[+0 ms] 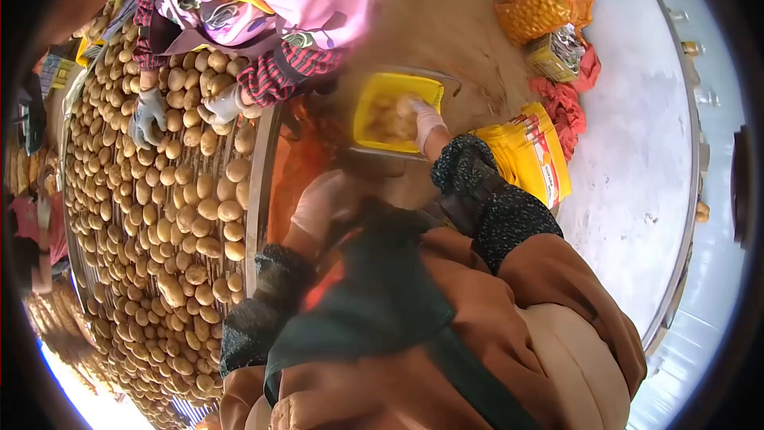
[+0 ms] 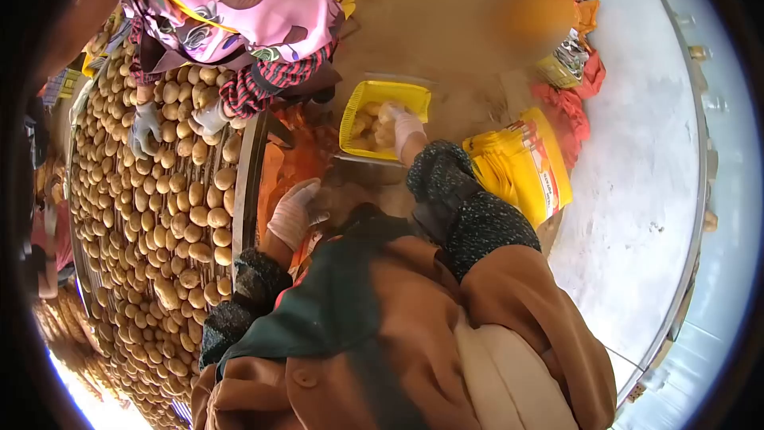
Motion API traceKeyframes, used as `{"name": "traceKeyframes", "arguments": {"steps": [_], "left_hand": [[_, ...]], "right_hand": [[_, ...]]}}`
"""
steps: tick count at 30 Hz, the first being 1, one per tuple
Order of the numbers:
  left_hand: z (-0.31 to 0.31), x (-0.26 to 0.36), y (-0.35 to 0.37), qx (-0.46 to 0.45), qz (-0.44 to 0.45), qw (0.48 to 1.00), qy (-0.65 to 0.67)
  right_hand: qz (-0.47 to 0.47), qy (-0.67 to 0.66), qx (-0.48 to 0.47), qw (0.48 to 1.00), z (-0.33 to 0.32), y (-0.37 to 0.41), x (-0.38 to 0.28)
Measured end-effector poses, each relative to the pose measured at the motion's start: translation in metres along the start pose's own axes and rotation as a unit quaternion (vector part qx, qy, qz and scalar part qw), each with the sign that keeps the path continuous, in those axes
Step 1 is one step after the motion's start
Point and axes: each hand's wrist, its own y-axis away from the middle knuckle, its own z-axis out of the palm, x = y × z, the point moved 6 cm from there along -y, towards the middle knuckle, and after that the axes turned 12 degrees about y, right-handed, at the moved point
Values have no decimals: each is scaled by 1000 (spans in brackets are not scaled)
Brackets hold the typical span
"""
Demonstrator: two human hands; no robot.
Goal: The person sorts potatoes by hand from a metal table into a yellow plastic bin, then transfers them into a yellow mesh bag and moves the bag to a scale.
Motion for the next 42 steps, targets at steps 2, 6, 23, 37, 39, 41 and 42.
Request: {"name": "traceKeyframes", "arguments": {"steps": [2,6,23,37,39,41,42], "left_hand": [[10,4,-1,-7,5,1000,21],[-16,24,29,22,60,998,-17],[-14,104,137,77,231,966,90],[-71,96,172,220,328,917,-51],[-77,97,177,253,340,902,-82],[-82,96,183,285,343,890,-95],[-82,94,184,249,332,910,-9]], "right_hand": [[48,23,64,996,-7,-1,0],[66,-88,32,993,36,-7,8],[-170,112,-267,942,274,212,7],[-265,210,-330,881,330,262,39],[-237,184,-358,884,332,264,44],[-218,174,-360,890,334,264,47],[-213,177,-349,895,335,264,47]]}}
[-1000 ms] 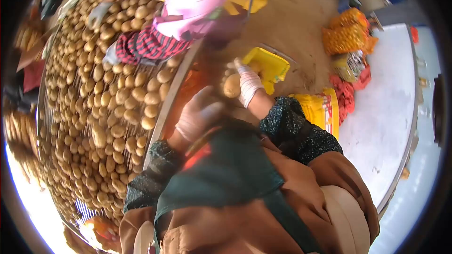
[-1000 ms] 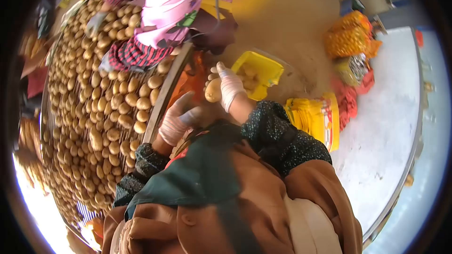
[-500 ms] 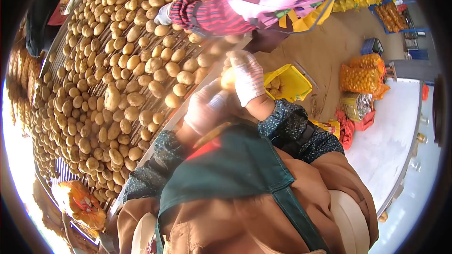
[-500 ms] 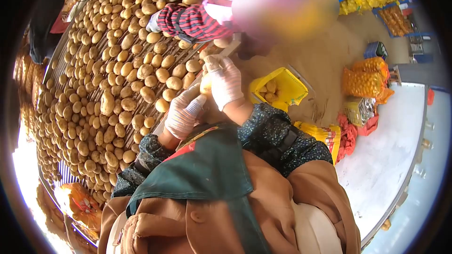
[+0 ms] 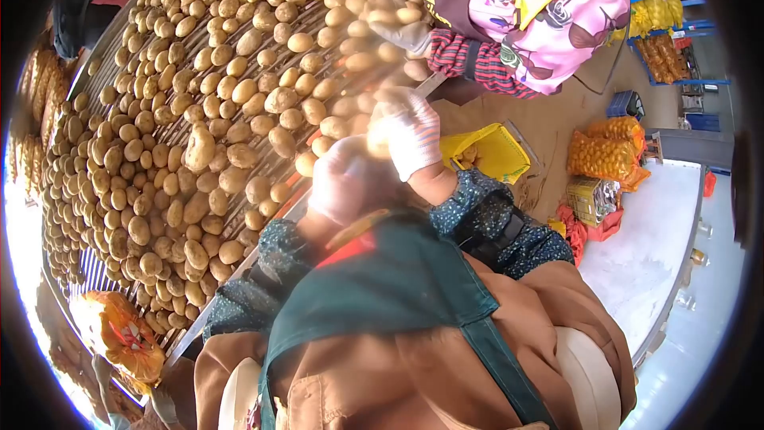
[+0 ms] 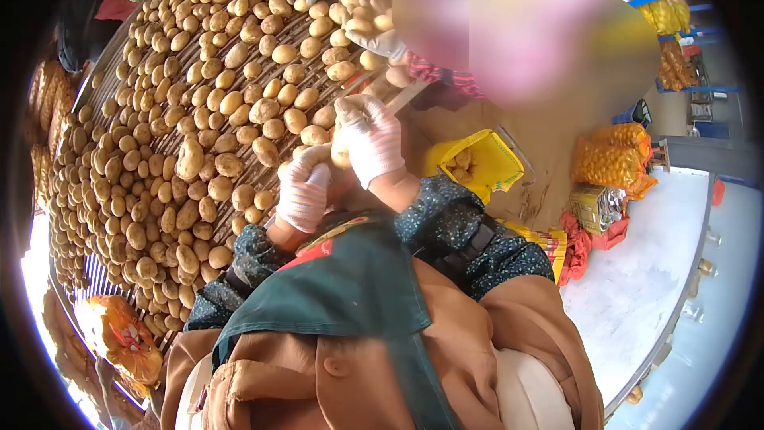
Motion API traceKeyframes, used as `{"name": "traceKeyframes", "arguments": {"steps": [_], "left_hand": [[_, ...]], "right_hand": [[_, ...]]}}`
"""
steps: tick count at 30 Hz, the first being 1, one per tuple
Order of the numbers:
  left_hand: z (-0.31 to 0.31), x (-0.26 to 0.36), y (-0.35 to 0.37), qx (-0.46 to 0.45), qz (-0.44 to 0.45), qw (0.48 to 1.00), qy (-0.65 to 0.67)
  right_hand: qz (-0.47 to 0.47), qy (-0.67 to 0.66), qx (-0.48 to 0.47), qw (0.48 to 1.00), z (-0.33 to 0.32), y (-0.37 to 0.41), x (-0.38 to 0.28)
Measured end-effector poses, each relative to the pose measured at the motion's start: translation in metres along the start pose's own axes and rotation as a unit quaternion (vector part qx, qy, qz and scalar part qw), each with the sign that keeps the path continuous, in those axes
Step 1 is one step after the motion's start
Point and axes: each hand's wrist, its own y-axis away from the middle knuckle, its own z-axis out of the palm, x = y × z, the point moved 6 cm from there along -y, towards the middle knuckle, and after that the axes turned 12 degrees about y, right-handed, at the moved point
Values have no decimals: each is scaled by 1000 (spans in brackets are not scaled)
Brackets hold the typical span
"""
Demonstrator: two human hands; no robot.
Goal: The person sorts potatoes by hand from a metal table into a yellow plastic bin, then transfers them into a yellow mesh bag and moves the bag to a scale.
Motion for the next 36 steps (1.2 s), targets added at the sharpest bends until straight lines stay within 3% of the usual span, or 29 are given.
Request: {"name": "traceKeyframes", "arguments": {"steps": [4,6,14,17,22,23,26,28,31,32,36], "left_hand": [[6,11,4,-85,-92,949,289],[10,20,5,-100,-99,939,315],[4,15,6,-63,-102,973,197],[-5,5,4,-34,-21,999,26],[-15,4,4,13,101,986,-129],[-18,6,4,19,126,977,-173],[-27,-10,1,20,84,994,-74],[-30,-18,0,1,56,998,5],[-24,-13,4,-20,6,986,166],[-21,-7,6,-25,-11,974,226],[-13,9,9,-23,-51,982,182]], "right_hand": [[37,71,76,994,-20,-21,23],[19,36,73,997,-20,-22,25],[17,-30,40,999,5,2,6],[-13,-6,60,998,7,3,9],[-54,15,47,997,13,6,10],[-36,19,49,998,12,5,12],[25,-26,59,998,6,2,22],[73,-133,69,986,3,-5,33],[234,-180,124,948,-3,-7,53],[239,-179,116,947,-6,-6,58],[263,-212,88,937,-6,-4,67]]}}
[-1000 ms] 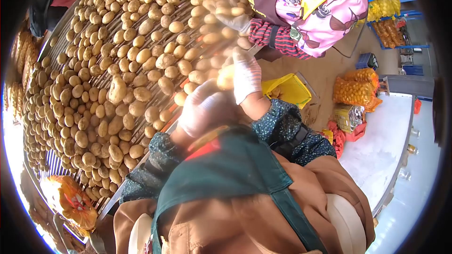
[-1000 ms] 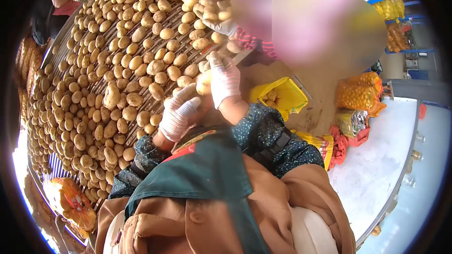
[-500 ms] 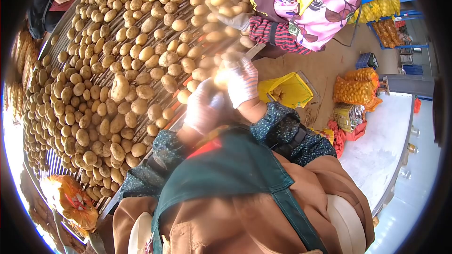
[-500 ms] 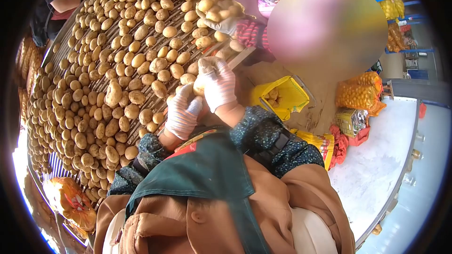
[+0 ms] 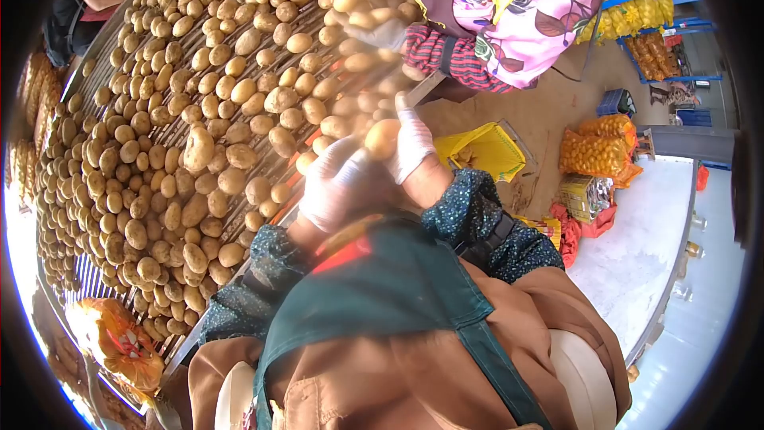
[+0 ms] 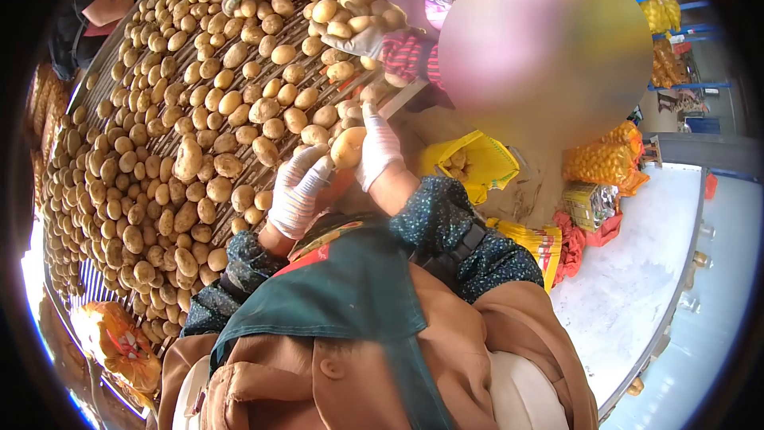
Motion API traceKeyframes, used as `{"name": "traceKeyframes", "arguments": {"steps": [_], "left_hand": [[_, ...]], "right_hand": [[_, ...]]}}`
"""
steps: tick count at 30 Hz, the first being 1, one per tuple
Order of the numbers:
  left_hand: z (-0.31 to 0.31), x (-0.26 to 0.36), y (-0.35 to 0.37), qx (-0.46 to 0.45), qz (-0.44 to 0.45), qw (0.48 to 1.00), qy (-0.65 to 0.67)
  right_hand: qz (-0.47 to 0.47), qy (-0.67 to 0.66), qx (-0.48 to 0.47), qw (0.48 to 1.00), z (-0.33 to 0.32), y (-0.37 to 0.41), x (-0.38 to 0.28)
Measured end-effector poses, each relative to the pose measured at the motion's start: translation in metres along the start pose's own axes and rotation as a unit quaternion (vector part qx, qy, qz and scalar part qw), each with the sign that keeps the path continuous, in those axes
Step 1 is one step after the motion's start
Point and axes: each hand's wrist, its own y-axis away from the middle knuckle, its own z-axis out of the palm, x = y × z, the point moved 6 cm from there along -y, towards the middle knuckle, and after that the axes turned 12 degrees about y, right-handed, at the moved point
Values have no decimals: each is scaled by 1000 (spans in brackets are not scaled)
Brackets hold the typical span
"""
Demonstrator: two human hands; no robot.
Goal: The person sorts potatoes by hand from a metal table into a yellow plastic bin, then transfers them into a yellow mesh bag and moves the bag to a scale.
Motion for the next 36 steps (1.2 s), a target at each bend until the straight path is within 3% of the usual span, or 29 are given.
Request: {"name": "traceKeyframes", "arguments": {"steps": [2,3,5,6,7,9,11,12,15,16,19,21,23,24,31,35,36], "left_hand": [[14,7,3,5,28,999,-27],[11,8,3,-7,83,986,-142],[-6,-7,-4,-47,190,913,-358],[-26,-28,-13,16,124,947,-296],[-25,-27,-14,30,89,962,-257],[-27,-31,-10,17,4,980,-198],[-39,-50,-10,-8,0,974,-226],[-28,-52,-4,-15,-53,989,-136],[-32,-59,-4,-58,20,955,-292],[1,-31,1,-89,74,900,-420],[9,-27,3,-102,216,803,-546],[2,-38,3,-92,143,848,-501],[-9,-52,2,-78,85,884,-453],[-7,-56,2,-62,6,904,-424],[-4,-59,7,-35,16,903,-427],[-13,-62,11,4,-5,901,-433],[-18,-64,12,11,-4,898,-440]], "right_hand": [[11,-6,-49,999,-12,-14,8],[-18,33,-76,996,-7,-9,4],[-86,107,-119,983,5,7,-9],[-129,157,-136,969,5,15,-15],[-144,201,-200,948,0,12,-12],[-166,328,-238,899,-19,18,-9],[-100,374,-196,901,-44,29,-4],[-54,364,-164,915,-60,33,-4],[-9,280,-62,958,-128,31,-2],[-11,303,2,953,-154,33,-8],[15,331,156,931,-250,20,-21],[35,336,224,914,-301,19,-34],[27,257,273,927,-337,16,-46],[24,218,296,930,-353,14,-50],[102,212,339,911,-416,-30,-72],[104,280,354,886,-422,-41,-93],[149,337,332,868,-430,-51,-96]]}}
